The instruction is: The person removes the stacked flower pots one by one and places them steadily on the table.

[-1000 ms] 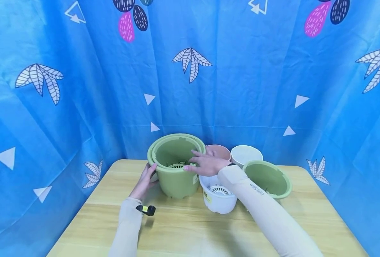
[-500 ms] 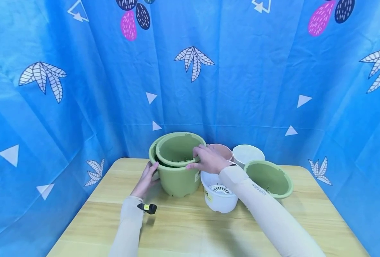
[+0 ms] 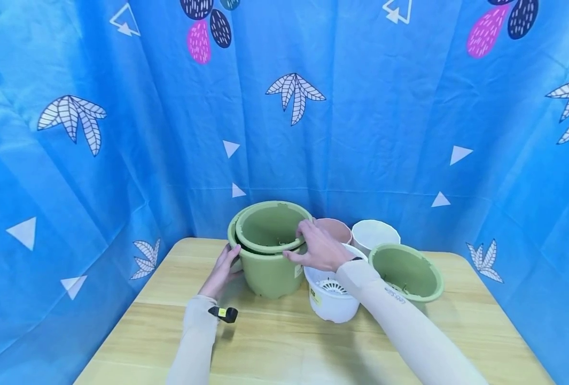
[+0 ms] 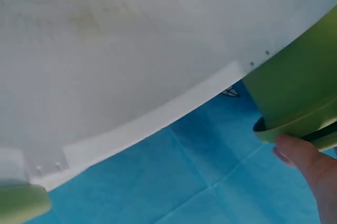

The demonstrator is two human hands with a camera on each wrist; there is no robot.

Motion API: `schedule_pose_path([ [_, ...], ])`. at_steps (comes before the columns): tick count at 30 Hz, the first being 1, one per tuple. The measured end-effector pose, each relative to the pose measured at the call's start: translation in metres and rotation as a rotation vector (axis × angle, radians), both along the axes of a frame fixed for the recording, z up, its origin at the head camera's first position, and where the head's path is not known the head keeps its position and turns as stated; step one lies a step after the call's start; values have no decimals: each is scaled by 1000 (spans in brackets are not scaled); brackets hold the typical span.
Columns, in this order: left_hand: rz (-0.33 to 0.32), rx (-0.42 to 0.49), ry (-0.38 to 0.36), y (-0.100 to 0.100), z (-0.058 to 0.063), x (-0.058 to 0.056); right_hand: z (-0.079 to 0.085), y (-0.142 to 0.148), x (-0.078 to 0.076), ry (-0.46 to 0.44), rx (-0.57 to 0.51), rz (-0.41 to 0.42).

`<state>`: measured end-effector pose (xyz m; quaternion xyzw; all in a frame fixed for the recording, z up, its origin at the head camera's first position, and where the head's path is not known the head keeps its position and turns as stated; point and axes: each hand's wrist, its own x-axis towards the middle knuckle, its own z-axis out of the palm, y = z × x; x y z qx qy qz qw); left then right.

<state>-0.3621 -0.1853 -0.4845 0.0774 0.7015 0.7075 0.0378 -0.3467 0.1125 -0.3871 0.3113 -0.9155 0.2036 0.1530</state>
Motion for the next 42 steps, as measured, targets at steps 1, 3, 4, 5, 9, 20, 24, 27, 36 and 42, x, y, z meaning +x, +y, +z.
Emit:
schedule_pose_path([
  [1,-1,-2,4,1,0,0,0,0,-1,17,-17,5],
  [3,-3,1,3,2,1,1,0,-1,-2,37,-48,15],
  [4,-4,1,2,2,1,2,0,-2,-3,43,-61,19],
  [5,-7,3,1,3,1,3,0,-3,-4,33,-75,15],
  [9,-11,6,-6,4,3,4,2,-9,-5,-58,-158,-23],
  [20,-7,13,-17,3,3,2,9,-17,-8,-255,-314,-179],
  [24,-1,23,-21,3,2,3,8,-18,-8,-289,-337,-181],
  [27,-5,24,-20,4,2,4,8,-19,-7,-298,-345,-191],
  [36,-11,34,-13,3,3,6,14,-22,-5,-378,-413,-187],
  [42,-4,24,-12,4,3,6,17,-23,-5,-436,-456,-159],
])
